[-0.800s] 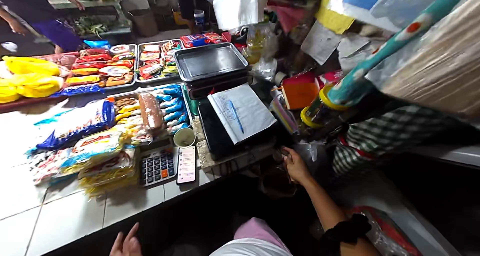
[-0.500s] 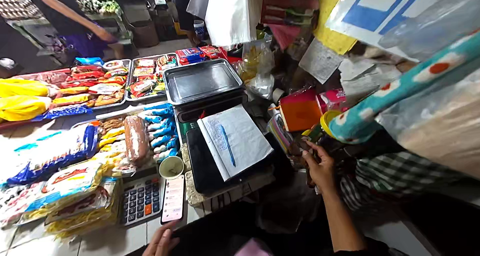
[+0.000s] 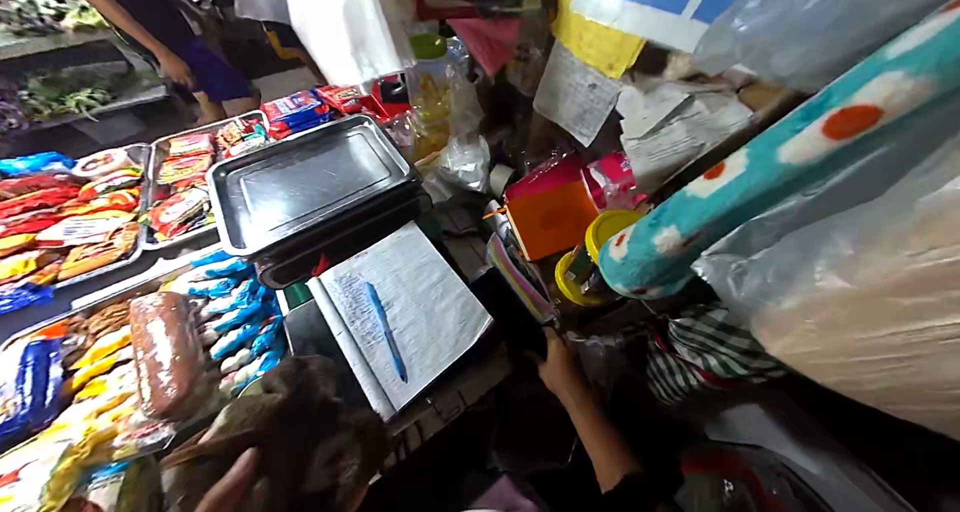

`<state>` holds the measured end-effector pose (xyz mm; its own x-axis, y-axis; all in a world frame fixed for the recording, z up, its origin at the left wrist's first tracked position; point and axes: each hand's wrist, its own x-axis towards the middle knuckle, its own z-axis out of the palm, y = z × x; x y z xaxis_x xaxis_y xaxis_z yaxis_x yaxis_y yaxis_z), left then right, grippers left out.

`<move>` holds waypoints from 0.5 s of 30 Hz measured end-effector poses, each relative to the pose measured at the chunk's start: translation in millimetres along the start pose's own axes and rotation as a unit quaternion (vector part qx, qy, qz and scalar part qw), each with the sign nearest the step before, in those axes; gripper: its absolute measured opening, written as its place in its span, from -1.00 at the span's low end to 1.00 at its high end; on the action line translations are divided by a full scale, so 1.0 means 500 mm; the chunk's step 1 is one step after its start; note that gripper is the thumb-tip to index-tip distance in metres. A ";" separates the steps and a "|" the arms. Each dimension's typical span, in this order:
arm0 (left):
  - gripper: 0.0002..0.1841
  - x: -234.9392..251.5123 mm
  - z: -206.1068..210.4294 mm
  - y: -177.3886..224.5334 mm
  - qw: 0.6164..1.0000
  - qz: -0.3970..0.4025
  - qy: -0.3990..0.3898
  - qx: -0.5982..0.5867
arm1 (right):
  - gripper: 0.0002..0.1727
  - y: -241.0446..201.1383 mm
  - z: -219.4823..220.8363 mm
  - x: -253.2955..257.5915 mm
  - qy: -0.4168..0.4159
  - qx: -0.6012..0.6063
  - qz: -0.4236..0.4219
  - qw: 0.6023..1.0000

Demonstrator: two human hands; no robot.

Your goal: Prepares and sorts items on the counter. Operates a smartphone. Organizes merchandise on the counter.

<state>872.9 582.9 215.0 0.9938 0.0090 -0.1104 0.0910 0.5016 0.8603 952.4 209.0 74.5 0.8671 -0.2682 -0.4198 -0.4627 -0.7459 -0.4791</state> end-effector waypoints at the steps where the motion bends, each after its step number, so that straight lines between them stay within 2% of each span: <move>1: -0.82 -0.004 -0.011 0.011 1.000 0.015 -0.003 0.006 | -0.37 0.001 0.007 -0.001 0.029 0.019 -0.022 0.999; 4: -0.68 -0.006 -0.057 0.035 0.999 0.052 0.007 -0.013 | -0.67 -0.027 -0.028 -0.002 0.180 0.060 -0.155 0.969; 8: -0.66 0.011 0.001 0.029 0.996 -0.019 -0.064 -0.053 | -0.79 -0.073 -0.103 0.011 0.341 0.043 -0.269 0.900; 11: -0.70 0.010 0.020 0.022 0.995 -0.047 -0.090 -0.010 | -0.77 -0.079 -0.127 0.017 0.380 0.107 -0.288 0.872; 15: -0.75 0.005 0.035 0.003 0.990 -0.091 -0.107 -0.013 | -0.75 -0.083 -0.099 0.033 0.397 0.188 -0.312 0.843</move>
<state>876.7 568.8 224.8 0.9522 -0.2648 -0.1522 0.2705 0.4997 0.8229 995.2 205.5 125.7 0.7448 -0.3304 0.5798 0.2316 -0.6868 -0.6890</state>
